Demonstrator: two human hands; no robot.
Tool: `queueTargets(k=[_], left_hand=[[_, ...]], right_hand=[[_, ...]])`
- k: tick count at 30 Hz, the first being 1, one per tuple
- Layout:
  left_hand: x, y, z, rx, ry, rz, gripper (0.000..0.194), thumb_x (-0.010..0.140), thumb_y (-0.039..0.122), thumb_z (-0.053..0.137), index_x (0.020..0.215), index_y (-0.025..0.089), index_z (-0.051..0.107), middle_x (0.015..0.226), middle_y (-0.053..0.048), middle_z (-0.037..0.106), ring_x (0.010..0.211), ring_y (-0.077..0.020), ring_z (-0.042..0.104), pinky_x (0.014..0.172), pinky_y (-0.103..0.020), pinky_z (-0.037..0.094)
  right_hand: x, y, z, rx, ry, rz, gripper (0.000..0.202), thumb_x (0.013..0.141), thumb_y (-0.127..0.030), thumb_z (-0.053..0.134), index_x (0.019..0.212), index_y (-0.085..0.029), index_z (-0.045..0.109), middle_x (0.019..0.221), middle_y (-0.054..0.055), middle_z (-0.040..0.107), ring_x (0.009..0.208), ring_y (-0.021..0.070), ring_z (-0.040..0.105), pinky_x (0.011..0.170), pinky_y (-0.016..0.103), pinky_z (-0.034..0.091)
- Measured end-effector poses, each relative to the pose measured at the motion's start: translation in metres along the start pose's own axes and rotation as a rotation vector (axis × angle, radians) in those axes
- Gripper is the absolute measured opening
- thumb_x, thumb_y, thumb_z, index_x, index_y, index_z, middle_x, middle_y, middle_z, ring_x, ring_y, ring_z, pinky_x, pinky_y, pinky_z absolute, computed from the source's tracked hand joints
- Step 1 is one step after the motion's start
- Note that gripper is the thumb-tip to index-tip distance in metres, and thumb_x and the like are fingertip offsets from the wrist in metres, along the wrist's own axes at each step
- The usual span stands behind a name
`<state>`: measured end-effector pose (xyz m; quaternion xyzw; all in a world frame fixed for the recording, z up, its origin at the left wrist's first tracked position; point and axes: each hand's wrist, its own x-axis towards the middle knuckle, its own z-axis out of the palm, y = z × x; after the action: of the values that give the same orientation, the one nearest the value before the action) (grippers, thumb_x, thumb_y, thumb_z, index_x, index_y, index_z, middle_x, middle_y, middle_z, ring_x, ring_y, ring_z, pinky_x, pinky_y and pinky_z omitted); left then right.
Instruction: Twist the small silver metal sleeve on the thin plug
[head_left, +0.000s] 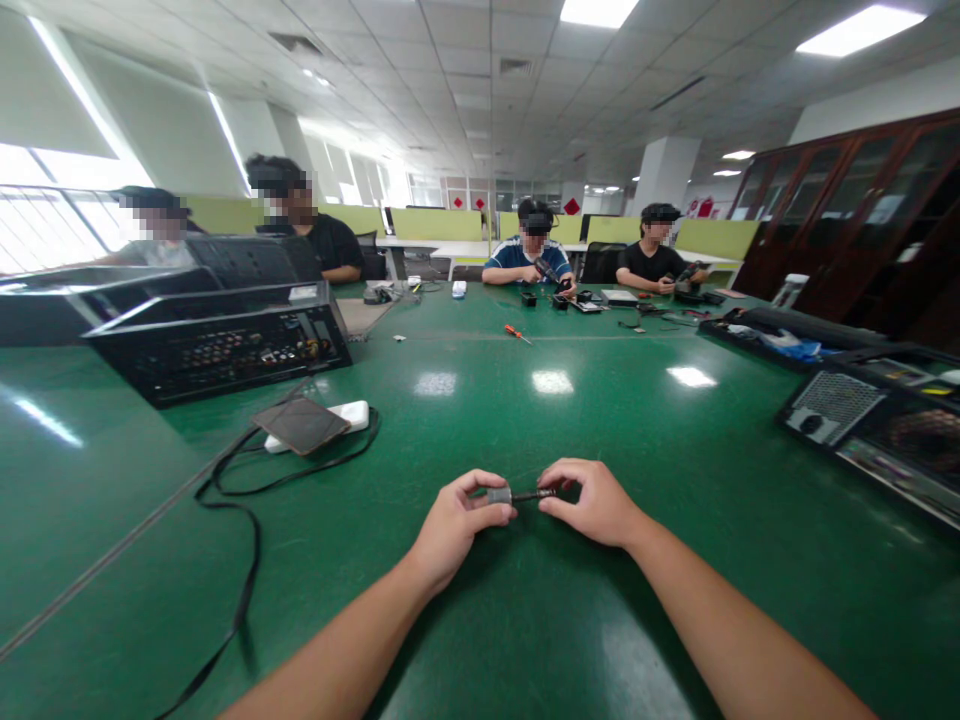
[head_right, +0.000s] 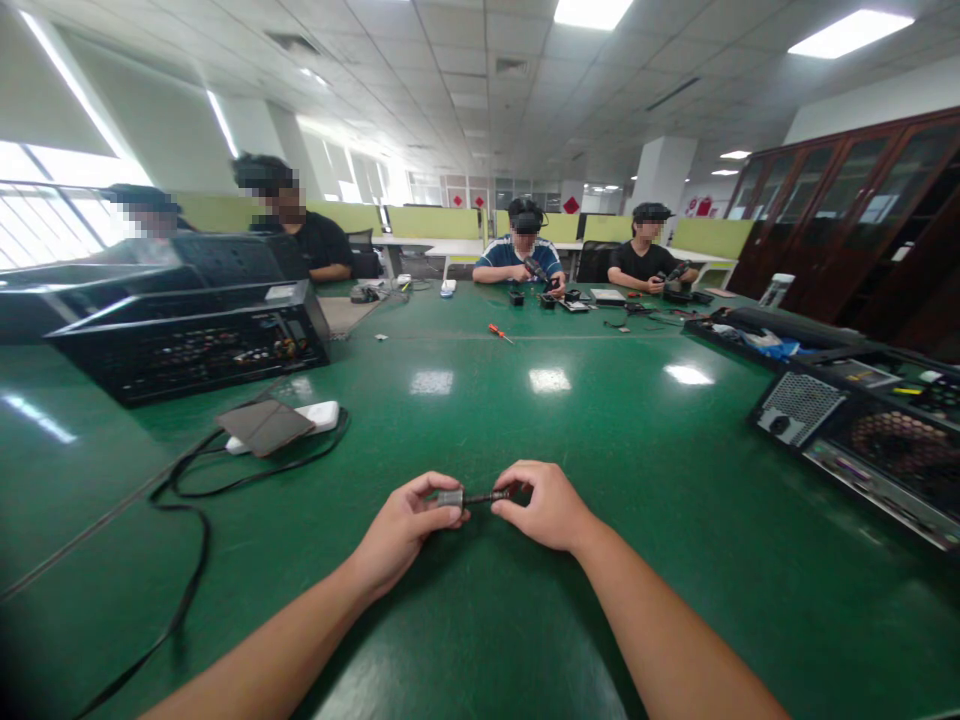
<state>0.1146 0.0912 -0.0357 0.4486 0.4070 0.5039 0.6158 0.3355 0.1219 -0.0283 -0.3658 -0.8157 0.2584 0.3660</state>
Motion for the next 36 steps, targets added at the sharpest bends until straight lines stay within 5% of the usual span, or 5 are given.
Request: queueTargets(k=[36], left_hand=[[-0.001,-0.001,0.0,0.032,-0.016,0.008,0.035,0.063,0.01,0.08,0.092,0.014,0.061,0.077,-0.004,0.072,0.071,-0.0173,0.069,0.07,-0.026,0.048]], right_hand=[[0.0,0.001,-0.011,0.01,-0.081,0.161,0.016,0.073,-0.024,0.071,0.086,-0.017,0.074,0.081,0.003,0.074,0.074,0.0174,0.067,0.072,0.027,0.049]])
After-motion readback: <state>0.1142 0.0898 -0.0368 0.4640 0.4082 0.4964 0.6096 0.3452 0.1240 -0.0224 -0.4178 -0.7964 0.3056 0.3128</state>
